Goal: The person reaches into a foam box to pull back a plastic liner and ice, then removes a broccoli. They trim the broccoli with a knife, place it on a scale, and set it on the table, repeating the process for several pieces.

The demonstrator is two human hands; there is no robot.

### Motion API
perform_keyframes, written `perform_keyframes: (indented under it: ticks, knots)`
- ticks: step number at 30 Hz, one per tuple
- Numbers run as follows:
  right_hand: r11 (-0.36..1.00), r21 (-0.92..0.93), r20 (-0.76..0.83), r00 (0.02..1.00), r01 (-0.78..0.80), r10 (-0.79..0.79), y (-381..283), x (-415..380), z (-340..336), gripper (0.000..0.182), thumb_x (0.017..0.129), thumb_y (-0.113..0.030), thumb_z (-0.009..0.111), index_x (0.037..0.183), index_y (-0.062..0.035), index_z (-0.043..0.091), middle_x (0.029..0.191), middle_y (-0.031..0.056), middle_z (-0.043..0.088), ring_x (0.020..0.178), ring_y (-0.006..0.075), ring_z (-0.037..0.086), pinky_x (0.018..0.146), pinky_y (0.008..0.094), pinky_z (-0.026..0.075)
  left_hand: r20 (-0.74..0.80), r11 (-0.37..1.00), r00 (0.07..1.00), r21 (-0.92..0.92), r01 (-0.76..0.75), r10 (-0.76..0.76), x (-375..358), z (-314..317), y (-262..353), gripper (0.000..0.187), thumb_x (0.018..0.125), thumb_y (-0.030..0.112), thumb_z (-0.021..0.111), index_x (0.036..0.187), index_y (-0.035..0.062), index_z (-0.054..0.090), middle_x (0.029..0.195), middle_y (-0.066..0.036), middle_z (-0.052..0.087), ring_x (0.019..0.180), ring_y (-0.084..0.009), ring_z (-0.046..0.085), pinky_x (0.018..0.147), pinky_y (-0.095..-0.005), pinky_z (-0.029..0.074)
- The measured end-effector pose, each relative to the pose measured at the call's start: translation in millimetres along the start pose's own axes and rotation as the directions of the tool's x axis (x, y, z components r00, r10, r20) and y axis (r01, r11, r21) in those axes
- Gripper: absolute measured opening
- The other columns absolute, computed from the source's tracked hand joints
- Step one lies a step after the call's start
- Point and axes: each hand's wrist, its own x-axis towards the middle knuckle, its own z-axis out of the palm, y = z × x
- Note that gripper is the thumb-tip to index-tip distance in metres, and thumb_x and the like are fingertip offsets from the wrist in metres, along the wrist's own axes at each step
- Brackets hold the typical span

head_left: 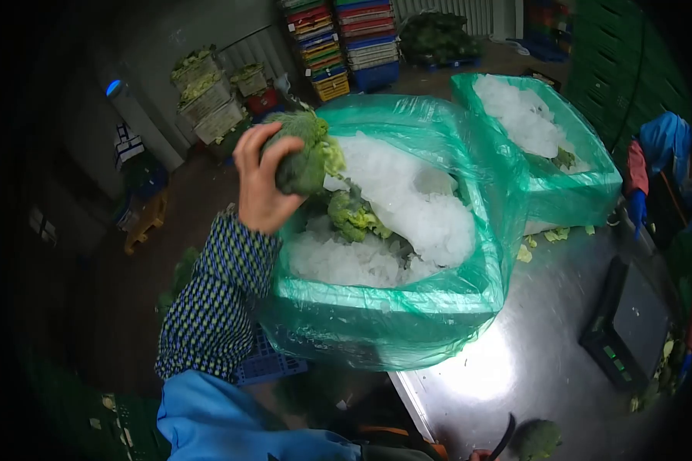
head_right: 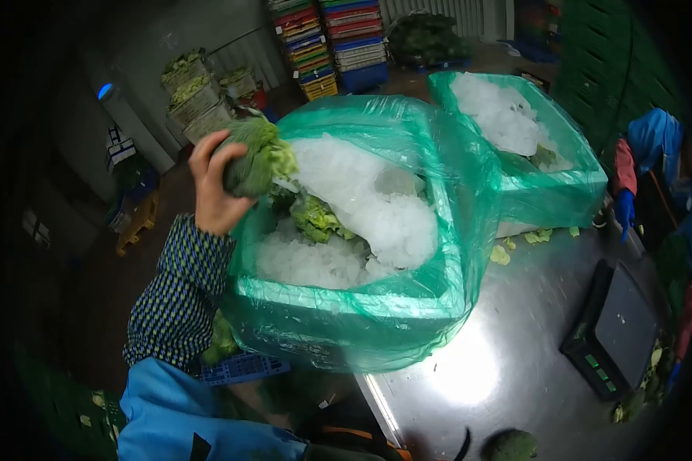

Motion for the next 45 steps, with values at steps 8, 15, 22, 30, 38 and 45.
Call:
perform_keyframes:
  ticks: [8,15,22,30,38,45]
  knots:
    - [0.997,0.053,-0.056,0.997,0.048,-0.045,-26.8,-3.4,8.2,0.022,0.084,-0.022,0.064,0.073,-0.0035,0.058,0.058,-0.0036,0.046,0.052,0.0069,0.039,0.046,0.0247,0.031,-0.049,0.925,0.943,-0.214,0.313,-0.33,-4.1,9.5,-30.7,0.076,0.051,0.006,0.08,0.118,0.0098,0.043,0.119,-0.016,0.042,0.117,-0.0291,0.039,0.099,-0.0415,0.035]
    - [0.995,-0.054,0.099,0.992,0.081,-0.075,8.3,22.2,-15.3,0.017,0.089,-0.017,0.057,0.093,-0.0008,0.061,0.074,0.0028,0.059,0.065,0.008,0.051,0.057,0.0209,0.04,0.719,-0.216,0.621,-0.69,0.69,-0.311,16.1,-61.2,70.9,0.063,0.09,0.046,0.047,0.132,0.0025,0.033,0.131,-0.015,0.044,0.118,-0.0251,0.048,0.096,-0.0433,0.044]
    - [0.946,-0.018,0.211,0.926,0.325,-0.314,-65.7,15.2,-11.9,0.034,0.086,-0.008,0.058,0.118,0.0006,0.051,0.072,-0.0001,0.058,0.06,0.0067,0.046,0.054,0.0229,0.039,0.917,-0.678,0.384,-0.214,0.703,0.11,-34.0,-54.8,184.6,0.065,0.08,0.017,0.062,0.135,0.0038,0.03,0.131,-0.014,0.044,0.119,-0.0252,0.046,0.1,-0.041,0.039]
    - [0.781,-0.01,0.128,0.775,0.625,-0.619,-60.3,21.5,-40.5,0.028,0.077,0.008,0.058,0.104,0.0026,0.059,0.069,0.0067,0.06,0.06,0.0086,0.058,0.052,0.0196,0.047,0.873,-0.606,0.487,-0.367,0.705,0.037,-36.7,-57.8,247.3,0.078,0.074,0.013,0.068,0.139,0.0109,0.024,0.139,-0.014,0.033,0.126,-0.0307,0.038,0.102,-0.047,0.035]
    - [0.942,0.027,-0.084,0.94,0.335,-0.332,6.1,5.7,-97.2,0.02,0.076,-0.002,0.068,0.095,-0.0004,0.063,0.064,0.0019,0.056,0.051,0.0024,0.045,0.045,0.0187,0.035,0.483,0.587,0.822,-0.773,0.24,0.301,-15.2,68.8,354.4,0.074,0.048,0.003,0.07,0.118,0.0106,0.05,0.123,-0.017,0.042,0.115,-0.0379,0.041,0.097,-0.0426,0.038]
    - [0.978,0.202,-0.271,0.962,0.051,0.006,56.0,-17.3,-156.5,0.015,0.081,-0.004,0.063,0.096,-0.0002,0.061,0.064,-0.0055,0.053,0.054,-0.0014,0.041,0.049,0.0153,0.033,0.167,0.427,0.922,-0.904,0.002,0.349,78.5,207.0,575.0,0.075,0.054,0.013,0.076,0.124,0.0129,0.05,0.125,-0.015,0.044,0.116,-0.0342,0.045,0.097,-0.0394,0.04]
